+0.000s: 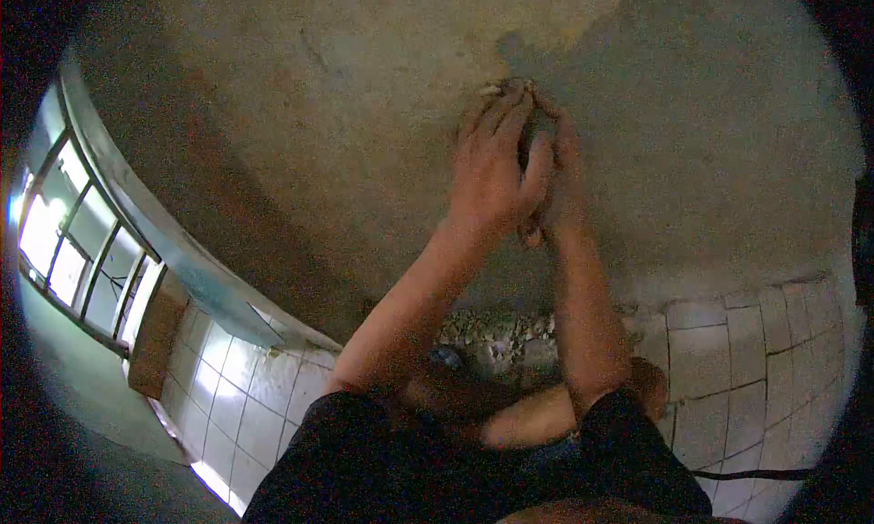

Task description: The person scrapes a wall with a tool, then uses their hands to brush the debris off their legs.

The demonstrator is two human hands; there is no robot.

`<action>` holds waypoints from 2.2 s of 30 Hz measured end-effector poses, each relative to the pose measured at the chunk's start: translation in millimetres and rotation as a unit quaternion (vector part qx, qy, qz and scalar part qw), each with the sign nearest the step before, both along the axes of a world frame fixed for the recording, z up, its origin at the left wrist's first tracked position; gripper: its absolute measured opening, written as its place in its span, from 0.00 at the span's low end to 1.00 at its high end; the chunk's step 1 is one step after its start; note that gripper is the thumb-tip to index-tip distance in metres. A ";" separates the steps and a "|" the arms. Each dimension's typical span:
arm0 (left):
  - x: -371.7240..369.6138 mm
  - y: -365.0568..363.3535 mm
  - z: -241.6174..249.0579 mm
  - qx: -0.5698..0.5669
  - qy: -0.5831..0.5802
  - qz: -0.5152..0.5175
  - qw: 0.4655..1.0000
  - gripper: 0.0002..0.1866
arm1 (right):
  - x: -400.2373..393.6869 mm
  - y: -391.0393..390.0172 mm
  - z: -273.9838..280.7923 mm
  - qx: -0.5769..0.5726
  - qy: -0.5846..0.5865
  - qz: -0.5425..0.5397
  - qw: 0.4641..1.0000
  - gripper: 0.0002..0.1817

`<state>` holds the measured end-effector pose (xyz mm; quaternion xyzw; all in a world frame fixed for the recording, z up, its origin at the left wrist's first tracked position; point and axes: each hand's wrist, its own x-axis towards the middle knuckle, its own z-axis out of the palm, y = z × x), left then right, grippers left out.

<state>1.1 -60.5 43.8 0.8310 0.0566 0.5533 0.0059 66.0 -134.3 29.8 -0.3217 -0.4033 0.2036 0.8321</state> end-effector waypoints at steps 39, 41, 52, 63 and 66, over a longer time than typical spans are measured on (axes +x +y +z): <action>-32.7 -18.4 -8.6 -0.043 0.080 -0.006 0.996 0.24 | -24.5 -54.8 15.9 -0.316 -0.254 -0.096 0.909 0.23; -14.9 -9.4 -7.9 0.051 0.086 0.032 0.995 0.27 | -17.6 -38.8 5.8 -0.285 -0.086 -0.135 0.945 0.23; -11.1 -0.1 0.7 0.050 0.074 0.023 0.996 0.27 | 3.2 6.1 -33.6 -0.100 -0.056 -0.145 0.983 0.22; -4.5 14.2 0.9 0.072 0.034 -0.013 0.997 0.24 | 18.8 16.8 -37.4 -0.080 -0.112 -0.176 0.975 0.22; -5.9 13.5 -5.6 0.064 0.064 0.006 0.996 0.25 | -11.8 -1.4 -12.5 -0.139 -0.104 -0.211 0.962 0.22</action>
